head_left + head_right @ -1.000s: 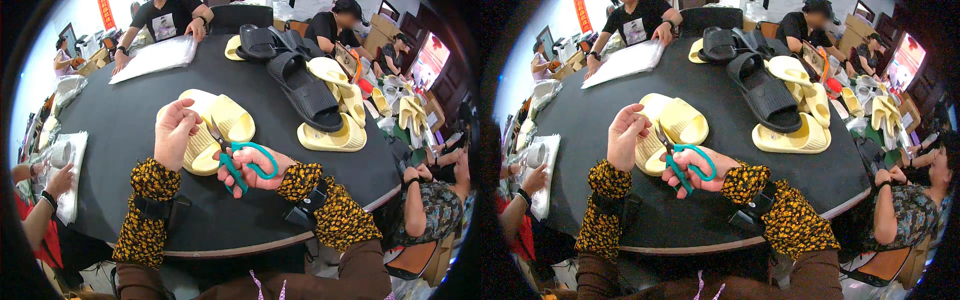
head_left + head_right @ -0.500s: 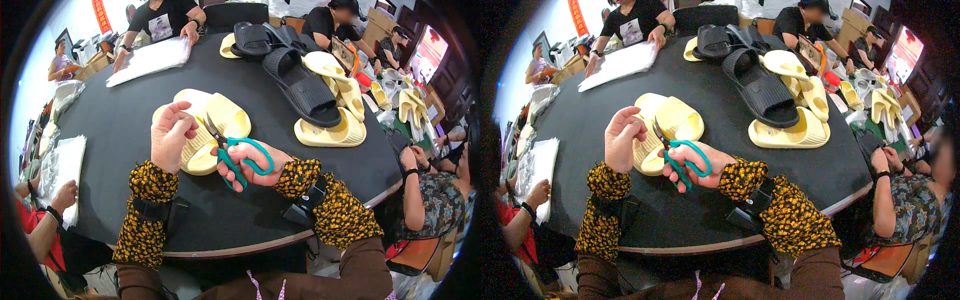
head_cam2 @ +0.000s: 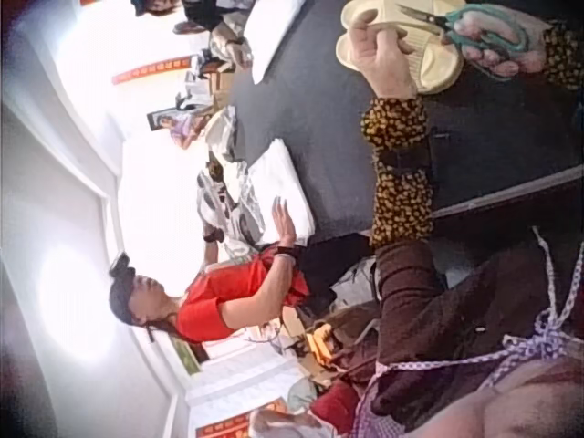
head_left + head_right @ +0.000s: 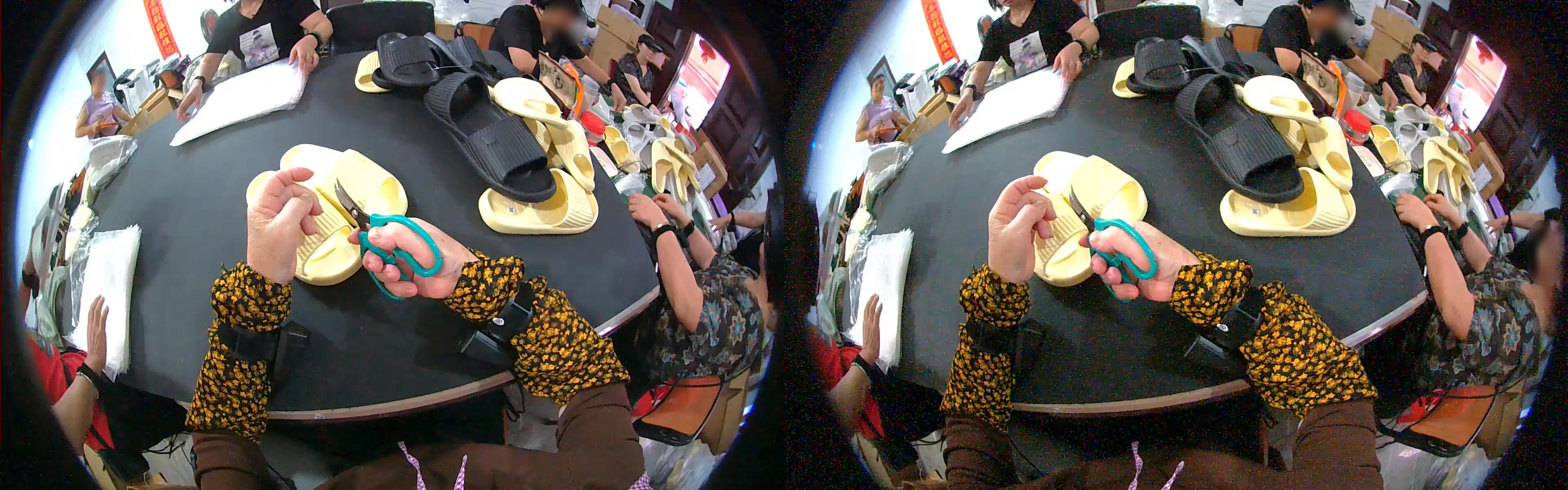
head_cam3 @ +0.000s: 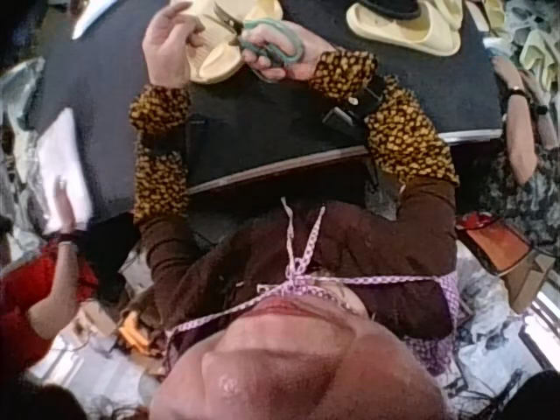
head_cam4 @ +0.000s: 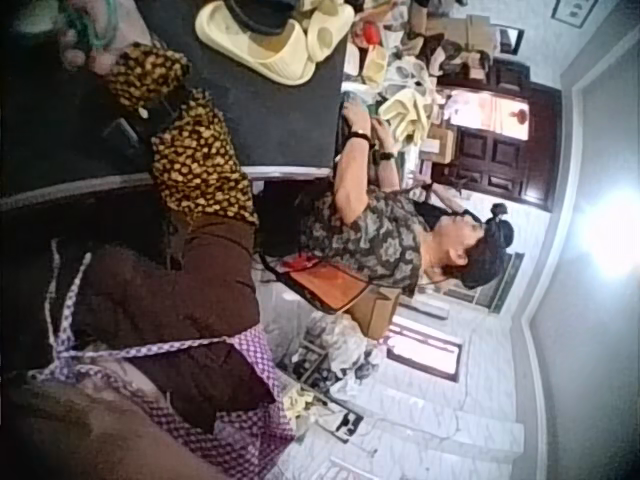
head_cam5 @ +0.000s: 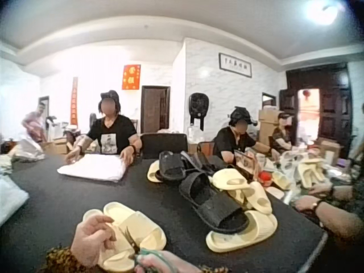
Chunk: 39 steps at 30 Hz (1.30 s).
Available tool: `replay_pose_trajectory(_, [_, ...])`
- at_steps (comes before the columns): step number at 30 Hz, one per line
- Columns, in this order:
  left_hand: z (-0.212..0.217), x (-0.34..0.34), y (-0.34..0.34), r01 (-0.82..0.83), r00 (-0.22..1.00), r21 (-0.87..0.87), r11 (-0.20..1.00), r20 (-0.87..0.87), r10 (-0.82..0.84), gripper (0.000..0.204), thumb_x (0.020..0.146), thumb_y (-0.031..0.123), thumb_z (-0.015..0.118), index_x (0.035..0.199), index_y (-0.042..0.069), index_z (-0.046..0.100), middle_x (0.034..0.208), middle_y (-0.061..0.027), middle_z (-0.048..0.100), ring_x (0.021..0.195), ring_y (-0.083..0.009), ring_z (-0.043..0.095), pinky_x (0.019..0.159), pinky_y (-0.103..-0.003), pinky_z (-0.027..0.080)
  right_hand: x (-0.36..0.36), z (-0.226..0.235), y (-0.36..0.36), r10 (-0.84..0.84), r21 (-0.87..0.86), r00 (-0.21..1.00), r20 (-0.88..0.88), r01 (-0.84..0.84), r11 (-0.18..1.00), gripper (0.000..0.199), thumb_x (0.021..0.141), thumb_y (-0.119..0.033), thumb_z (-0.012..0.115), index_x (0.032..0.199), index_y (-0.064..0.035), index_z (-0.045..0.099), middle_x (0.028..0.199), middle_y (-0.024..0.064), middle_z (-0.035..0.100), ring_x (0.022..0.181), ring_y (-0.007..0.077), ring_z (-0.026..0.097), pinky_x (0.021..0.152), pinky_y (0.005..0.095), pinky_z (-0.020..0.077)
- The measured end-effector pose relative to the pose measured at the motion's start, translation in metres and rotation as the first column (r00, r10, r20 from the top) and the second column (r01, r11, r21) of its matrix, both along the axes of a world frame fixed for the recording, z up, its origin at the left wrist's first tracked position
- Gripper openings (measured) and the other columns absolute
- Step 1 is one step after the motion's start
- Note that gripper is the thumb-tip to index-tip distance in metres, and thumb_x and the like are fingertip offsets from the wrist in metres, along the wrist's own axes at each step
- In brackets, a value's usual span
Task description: Trimming loose threads and excess material from foam sandals using scissors.
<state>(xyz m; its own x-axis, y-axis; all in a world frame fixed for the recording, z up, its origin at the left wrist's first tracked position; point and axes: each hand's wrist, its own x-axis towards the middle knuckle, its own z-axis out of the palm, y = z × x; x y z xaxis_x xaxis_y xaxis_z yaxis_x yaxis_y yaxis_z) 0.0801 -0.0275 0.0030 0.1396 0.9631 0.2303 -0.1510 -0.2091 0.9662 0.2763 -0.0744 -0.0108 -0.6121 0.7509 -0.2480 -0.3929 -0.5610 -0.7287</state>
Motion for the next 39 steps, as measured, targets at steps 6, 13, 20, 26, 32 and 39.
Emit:
replay_pose_trajectory(6, [-0.004, -0.005, 0.003, 0.008, 1.000, 0.014, 1.000, 0.025, -0.009, 0.026, 0.083, -0.002, 0.046, 0.108, -0.001, 0.051, 0.076, -0.0054, 0.056, 0.054, -0.0063, 0.046, 0.051, -0.018, 0.038, 0.003, -0.001, 0.002, -0.035, 0.082, 0.999, 0.009, 0.034, 0.996, 0.035, 0.086, -0.018, 0.053, 0.113, 0.0013, 0.042, 0.074, 0.0012, 0.050, 0.051, 0.0067, 0.043, 0.036, 0.0199, 0.0332])
replay_pose_trajectory(13, [0.001, -0.004, -0.002, 0.033, 0.997, 0.028, 0.999, 0.063, -0.035, 0.024, 0.084, -0.002, 0.046, 0.108, -0.002, 0.052, 0.076, -0.0051, 0.056, 0.054, -0.0044, 0.045, 0.051, -0.018, 0.036, 0.011, 0.006, 0.007, -0.158, 0.178, 0.987, 0.037, 0.150, 0.973, 0.031, 0.086, -0.020, 0.053, 0.108, 0.0002, 0.046, 0.073, 0.0018, 0.050, 0.050, 0.0061, 0.045, 0.037, 0.0205, 0.0349])
replay_pose_trajectory(20, [0.001, 0.024, -0.036, 0.302, 0.952, -0.061, 0.951, -0.034, -0.304, 0.022, 0.082, -0.004, 0.052, 0.102, 0.003, 0.057, 0.076, -0.0032, 0.059, 0.055, -0.0013, 0.042, 0.046, -0.015, 0.027, 0.012, 0.000, 0.014, -0.302, 0.194, 0.953, 0.021, 0.293, 0.936, 0.033, 0.088, -0.021, 0.052, 0.112, 0.0009, 0.044, 0.075, 0.0030, 0.050, 0.058, 0.0063, 0.045, 0.042, 0.0218, 0.0364])
replay_pose_trajectory(26, [0.007, 0.026, -0.078, 0.474, 0.840, -0.001, 0.881, -0.302, -0.451, 0.015, 0.084, -0.004, 0.052, 0.097, 0.000, 0.058, 0.077, -0.0022, 0.059, 0.072, -0.0105, 0.058, 0.067, -0.023, 0.048, 0.011, 0.002, 0.012, -0.370, 0.163, 0.929, -0.009, 0.366, 0.916, 0.032, 0.088, -0.020, 0.055, 0.110, 0.0005, 0.045, 0.075, 0.0029, 0.050, 0.057, 0.0071, 0.046, 0.042, 0.0220, 0.0365])
replay_pose_trajectory(32, [0.035, 0.011, -0.126, 0.666, 0.620, 0.010, 0.746, -0.564, -0.546, 0.018, 0.079, -0.006, 0.052, 0.091, 0.003, 0.062, 0.081, -0.0068, 0.065, 0.073, -0.0154, 0.064, 0.064, -0.027, 0.050, 0.013, -0.003, 0.010, -0.387, 0.176, 0.922, 0.020, 0.378, 0.909, 0.030, 0.087, -0.021, 0.055, 0.108, 0.0000, 0.046, 0.074, 0.0025, 0.050, 0.055, 0.0071, 0.046, 0.041, 0.0220, 0.0361])
replay_pose_trajectory(39, [0.052, -0.036, -0.167, 0.761, 0.506, -0.026, 0.648, -0.602, -0.618, 0.022, 0.073, -0.008, 0.057, 0.092, 0.003, 0.061, 0.086, -0.0090, 0.064, 0.073, -0.0258, 0.064, 0.061, -0.031, 0.052, 0.007, -0.011, 0.015, -0.372, 0.146, 0.926, 0.062, 0.361, 0.921, 0.026, 0.087, -0.020, 0.054, 0.105, -0.0027, 0.047, 0.073, 0.0014, 0.050, 0.055, 0.0070, 0.045, 0.042, 0.0220, 0.0345])
